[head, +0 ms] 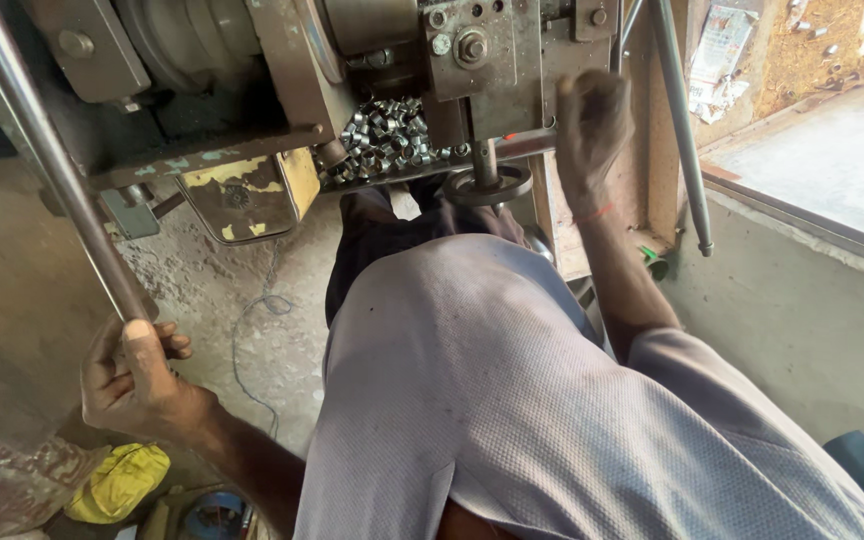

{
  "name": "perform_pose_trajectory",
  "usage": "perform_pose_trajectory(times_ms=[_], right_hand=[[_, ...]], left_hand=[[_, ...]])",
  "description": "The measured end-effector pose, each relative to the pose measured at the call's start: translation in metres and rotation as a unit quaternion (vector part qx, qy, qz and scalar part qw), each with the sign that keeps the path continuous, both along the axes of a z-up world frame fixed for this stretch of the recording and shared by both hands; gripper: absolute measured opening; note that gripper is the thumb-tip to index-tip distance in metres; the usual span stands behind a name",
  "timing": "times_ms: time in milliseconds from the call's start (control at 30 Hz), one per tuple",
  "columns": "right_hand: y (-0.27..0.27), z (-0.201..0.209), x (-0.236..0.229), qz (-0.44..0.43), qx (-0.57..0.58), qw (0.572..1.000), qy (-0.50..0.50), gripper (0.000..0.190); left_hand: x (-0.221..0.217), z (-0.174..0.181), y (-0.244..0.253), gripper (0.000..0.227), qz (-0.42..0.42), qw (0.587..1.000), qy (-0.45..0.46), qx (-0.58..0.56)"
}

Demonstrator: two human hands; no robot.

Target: The person operates a metal press machine, repeatedly inserting small metal pieces into the machine and using a lever to activate the press. The person collects the processed metal pieces from the machine's output tray.

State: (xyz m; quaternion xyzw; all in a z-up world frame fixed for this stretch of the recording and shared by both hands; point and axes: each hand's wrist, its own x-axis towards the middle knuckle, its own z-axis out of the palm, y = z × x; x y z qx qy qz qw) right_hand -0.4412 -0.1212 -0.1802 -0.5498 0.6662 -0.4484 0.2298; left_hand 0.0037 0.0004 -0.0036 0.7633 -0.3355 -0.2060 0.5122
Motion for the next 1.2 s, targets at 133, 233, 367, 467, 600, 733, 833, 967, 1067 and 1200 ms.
perform_pose_trajectory(times_ms=[133, 233, 367, 467, 600, 733, 833, 967, 1067, 1200], right_hand=[[0.016, 0.037, 0.04, 0.151, -0.133, 0.976, 0.085, 0.012], [0.009, 0.045, 0.082, 0.297, -0.232, 0.919, 0.115, 0.013], [-0.007, 0.022, 0.143, 0.364, -0.111, 0.883, 0.274, 0.023], [-0.023, -0.019, 0.175, 0.335, -0.055, 0.874, 0.348, 0.041], [-0.051, -0.079, 0.195, 0.341, 0.086, 0.852, 0.389, 0.057], [-0.065, -0.116, 0.205, 0.338, 0.256, 0.818, 0.389, 0.051], [-0.063, -0.121, 0.21, 0.229, 0.083, 0.88, 0.407, 0.054], [-0.053, -0.118, 0.216, 0.212, 0.123, 0.895, 0.373, 0.068], [-0.053, -0.127, 0.214, 0.219, 0.149, 0.885, 0.382, 0.056], [-0.065, -0.157, 0.21, 0.284, 0.256, 0.846, 0.372, 0.02]], left_hand=[[0.0, 0.002, -0.001, 0.021, 0.009, 1.0, 0.011, 0.005], [0.004, 0.002, 0.003, 0.02, 0.015, 1.0, 0.018, 0.015], [0.014, -0.003, 0.005, 0.021, 0.009, 0.996, 0.082, -0.03], [0.018, -0.005, 0.008, 0.02, 0.003, 0.996, 0.082, -0.037], [0.024, -0.003, 0.01, 0.018, -0.017, 0.997, 0.074, -0.016], [0.03, 0.001, 0.008, 0.019, -0.024, 0.996, 0.087, -0.002], [0.035, 0.002, 0.008, 0.019, -0.04, 0.995, 0.095, 0.004], [0.04, 0.003, 0.007, 0.019, -0.043, 0.994, 0.099, 0.021], [0.042, 0.005, 0.006, 0.022, -0.053, 0.994, 0.097, 0.029], [0.043, 0.009, 0.005, 0.022, -0.067, 0.992, 0.09, 0.057]])
